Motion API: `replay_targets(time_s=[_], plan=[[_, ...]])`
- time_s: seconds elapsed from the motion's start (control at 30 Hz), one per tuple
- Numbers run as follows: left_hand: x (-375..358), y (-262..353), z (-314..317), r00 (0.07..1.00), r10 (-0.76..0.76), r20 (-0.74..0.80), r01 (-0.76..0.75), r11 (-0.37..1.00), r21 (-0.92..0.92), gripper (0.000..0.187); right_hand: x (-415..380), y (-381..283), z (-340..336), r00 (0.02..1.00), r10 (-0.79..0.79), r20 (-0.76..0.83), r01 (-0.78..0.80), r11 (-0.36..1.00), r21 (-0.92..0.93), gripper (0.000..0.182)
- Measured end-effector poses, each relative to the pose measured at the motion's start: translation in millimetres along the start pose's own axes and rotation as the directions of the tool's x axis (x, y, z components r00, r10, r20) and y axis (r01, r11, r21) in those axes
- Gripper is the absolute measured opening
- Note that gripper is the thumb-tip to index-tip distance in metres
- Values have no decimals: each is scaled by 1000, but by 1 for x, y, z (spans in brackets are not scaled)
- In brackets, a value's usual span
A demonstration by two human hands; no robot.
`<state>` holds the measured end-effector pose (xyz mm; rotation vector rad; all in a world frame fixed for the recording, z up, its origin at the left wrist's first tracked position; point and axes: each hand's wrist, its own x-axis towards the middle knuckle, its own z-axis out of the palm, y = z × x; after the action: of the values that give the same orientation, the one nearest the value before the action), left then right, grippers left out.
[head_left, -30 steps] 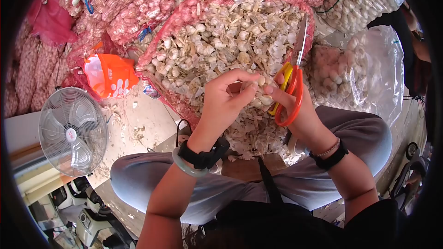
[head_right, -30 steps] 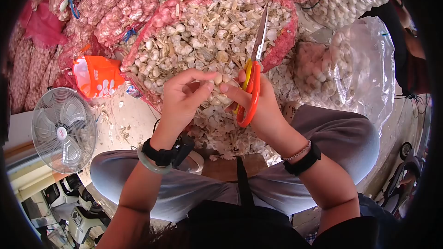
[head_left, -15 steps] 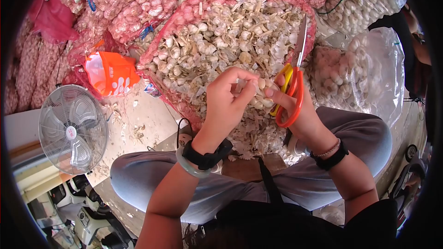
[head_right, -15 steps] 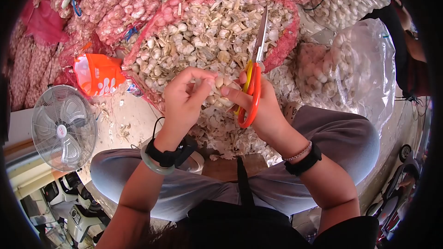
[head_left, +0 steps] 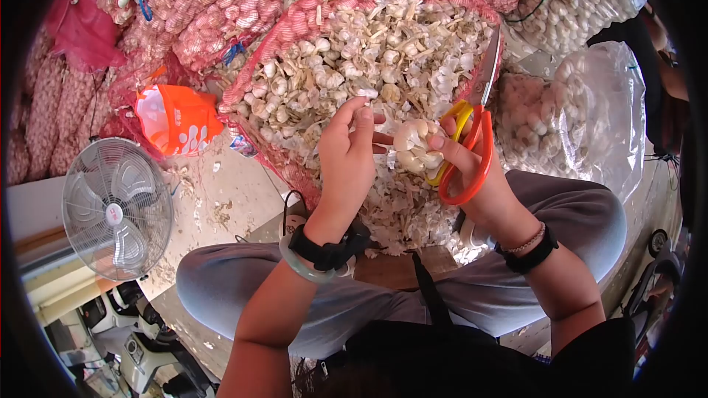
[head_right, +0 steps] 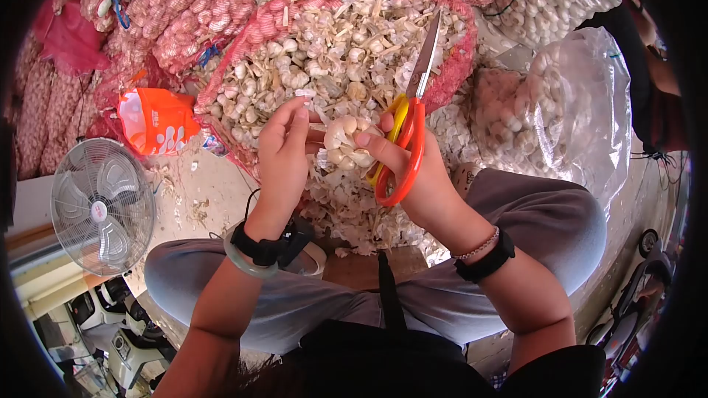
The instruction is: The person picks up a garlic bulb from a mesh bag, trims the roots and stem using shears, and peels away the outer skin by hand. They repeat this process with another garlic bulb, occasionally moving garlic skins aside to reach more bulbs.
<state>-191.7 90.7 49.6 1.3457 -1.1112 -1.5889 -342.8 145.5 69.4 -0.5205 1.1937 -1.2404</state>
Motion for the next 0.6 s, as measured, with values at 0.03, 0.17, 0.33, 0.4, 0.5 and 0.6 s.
replay_targets(time_s=[0.03, 0.17, 0.33, 0.4, 0.5, 0.6], plan=[[-1, 2, 1, 1000, 28, 3, -28, 997, -75, 28, 0, 0, -1, 1000, 5, -24, -4, 999, 34, 29], [0, -3, 2, 977, 193, 93, -184, 979, -92, 33, 2, 3, -1, 998, 20, -63, -16, 998, 57, 27], [1, -1, -2, 880, 321, 351, -371, 925, 82, 38, -1, -2, 3, 998, 22, -61, -22, 1000, 0, 29], [3, 1, -7, 862, 318, 395, -391, 912, 120, 37, 0, 2, 1, 998, -1, -71, -1, 1000, -28, 30], [6, 3, -11, 857, 210, 471, -307, 941, 140, 33, 1, 3, -1, 999, 11, -49, -16, 995, -102, 31], [5, 7, -11, 857, 237, 458, -281, 959, 30, 29, 1, 2, 0, 997, -30, -68, 22, 993, -116, 30]])
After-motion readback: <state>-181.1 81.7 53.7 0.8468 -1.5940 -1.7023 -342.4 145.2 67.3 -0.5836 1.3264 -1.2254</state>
